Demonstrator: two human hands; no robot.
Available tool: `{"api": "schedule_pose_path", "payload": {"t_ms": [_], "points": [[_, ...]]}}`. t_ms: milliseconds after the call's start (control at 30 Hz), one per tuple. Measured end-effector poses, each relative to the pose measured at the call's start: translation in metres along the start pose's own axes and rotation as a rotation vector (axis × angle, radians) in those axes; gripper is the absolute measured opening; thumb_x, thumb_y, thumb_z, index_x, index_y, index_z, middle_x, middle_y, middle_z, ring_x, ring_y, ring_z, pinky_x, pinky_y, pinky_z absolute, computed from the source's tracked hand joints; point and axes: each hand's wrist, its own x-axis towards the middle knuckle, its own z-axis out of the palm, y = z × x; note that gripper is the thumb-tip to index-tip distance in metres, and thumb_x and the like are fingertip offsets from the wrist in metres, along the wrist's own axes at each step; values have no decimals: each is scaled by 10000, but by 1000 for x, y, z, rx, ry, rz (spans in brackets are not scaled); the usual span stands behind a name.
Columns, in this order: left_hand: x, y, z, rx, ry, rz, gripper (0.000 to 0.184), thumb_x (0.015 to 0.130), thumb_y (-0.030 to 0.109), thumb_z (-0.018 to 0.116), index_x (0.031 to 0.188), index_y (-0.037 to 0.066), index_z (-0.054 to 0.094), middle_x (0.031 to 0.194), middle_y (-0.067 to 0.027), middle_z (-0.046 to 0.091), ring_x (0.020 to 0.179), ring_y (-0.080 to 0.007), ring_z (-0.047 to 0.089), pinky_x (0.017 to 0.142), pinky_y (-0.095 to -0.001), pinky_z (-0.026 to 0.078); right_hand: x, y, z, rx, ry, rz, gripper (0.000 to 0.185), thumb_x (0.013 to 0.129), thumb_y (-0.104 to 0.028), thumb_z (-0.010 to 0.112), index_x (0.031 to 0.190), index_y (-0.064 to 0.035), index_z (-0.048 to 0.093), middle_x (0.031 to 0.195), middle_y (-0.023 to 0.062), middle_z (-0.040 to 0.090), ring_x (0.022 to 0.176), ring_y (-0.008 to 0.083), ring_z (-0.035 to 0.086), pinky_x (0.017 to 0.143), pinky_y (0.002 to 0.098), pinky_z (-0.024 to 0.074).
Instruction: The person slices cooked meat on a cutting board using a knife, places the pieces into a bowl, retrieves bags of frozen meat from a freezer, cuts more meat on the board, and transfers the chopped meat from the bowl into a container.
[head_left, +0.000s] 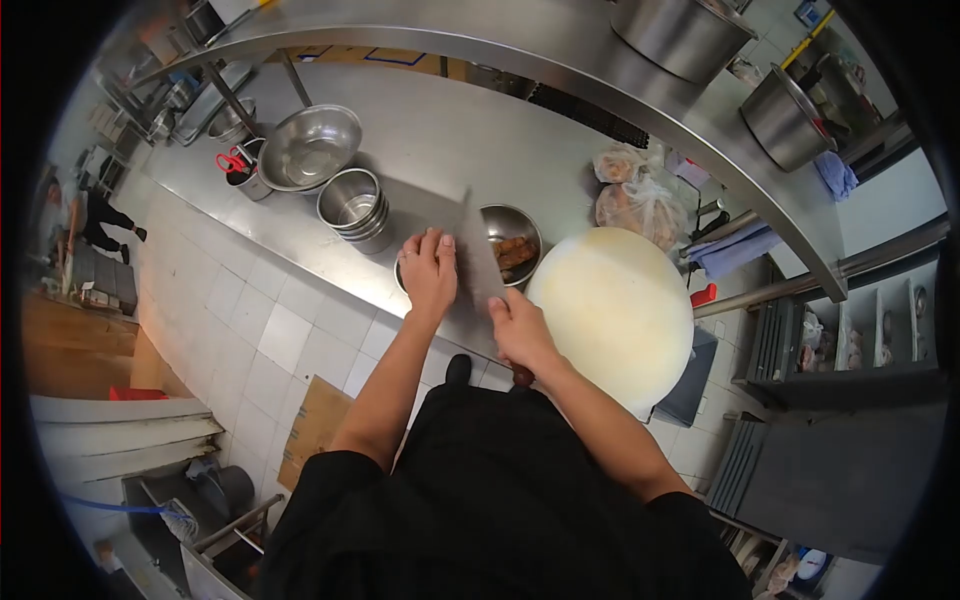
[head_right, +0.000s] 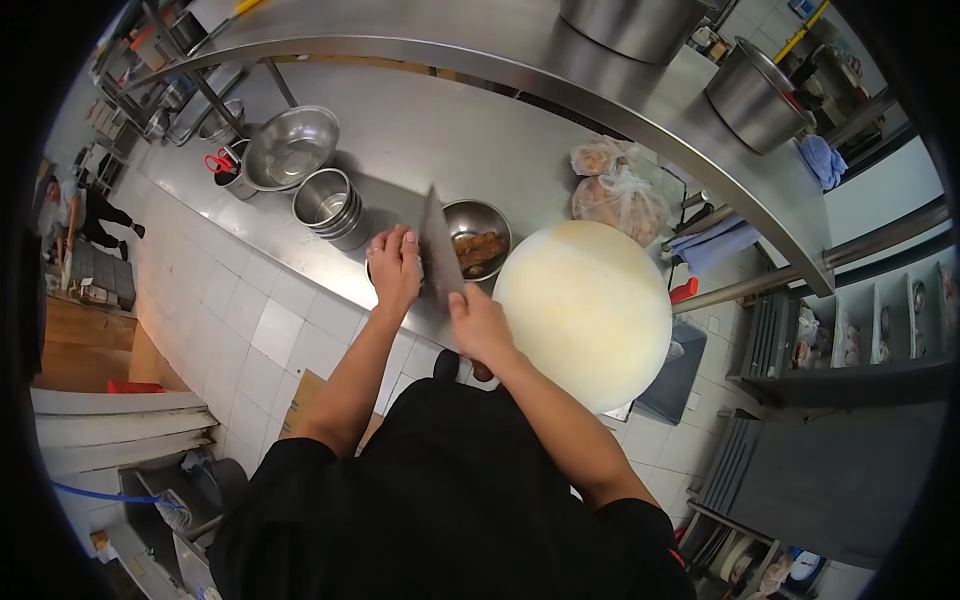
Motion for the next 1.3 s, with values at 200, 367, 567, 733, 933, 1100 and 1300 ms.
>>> {"api": "schedule_pose_path", "payload": {"t_ms": [200, 367, 567, 733, 933, 1100, 1300], "points": [[23, 30, 23, -59, -352, 311, 352, 909, 272, 724, 1212, 93, 723, 1212, -187, 708, 1179, -391, 625, 1006, -510, 498, -45, 2, -73, 475, 122, 259, 226, 1138, -265, 460, 1139, -57, 549, 637, 33, 520, 420, 159, 516, 376, 348, 439], [25, 48, 84, 144, -791, 398, 320, 874, 248, 736, 1158, 100, 740, 1094, -155, 753, 1125, -375, 665, 982, -502, 527, -78, 41, -105, 563, 287, 270, 237, 1140, -269, 467, 1205, -54, 542, 646, 40, 520, 398, 161, 499, 361, 345, 444], [62, 62, 77, -226, -710, 48, 325, 897, 294, 768, 1038, 1, 756, 936, -176, 784, 881, -332, 761, 800, -462, 594, -139, 68, -114, 563, 401, 327, 237, 1133, -257, 478, 1151, -27, 533, 629, 47, 510, 398, 162, 496, 370, 344, 436], [55, 133, 45, -836, -857, -296, 549, 904, 179, 836, 1387, 104, 585, 826, -87, 729, 771, -158, 706, 655, -344, 566, -173, 75, -124, 528, 419, 458, 212, 1116, -241, 498, 1056, -38, 502, 628, 55, 527, 428, 172, 532, 392, 350, 443], [-72, 167, 75, -556, -960, 147, 426, 914, 142, 809, 1290, 83, 618, 1035, -143, 690, 930, -262, 681, 782, -388, 548, -175, 59, -150, -416, 388, 274, 198, 1070, -196, 517, 1030, -3, 541, 783, 267, 695, 677, 468, 682, 645, 572, 527], [-77, 177, 68, -404, -725, 450, 264, 871, 88, 781, 1116, 45, 693, 1135, -170, 606, 1100, -386, 587, 961, -454, 498, -173, 21, -166, -568, 277, 316, 227, 1051, -201, 503, 1050, 7, 594, 842, 319, 716, 814, 500, 718, 769, 636, 535], [-84, 164, 72, -514, -651, 529, 180, 880, 50, 739, 1042, 39, 660, 1125, -161, 602, 1081, -391, 580, 932, -467, 491, -163, 6, -183, -727, 182, 195, 151, 949, -85, 547, 1005, 49, 589, 788, 293, 715, 735, 471, 734, 696, 557, 583]]}}
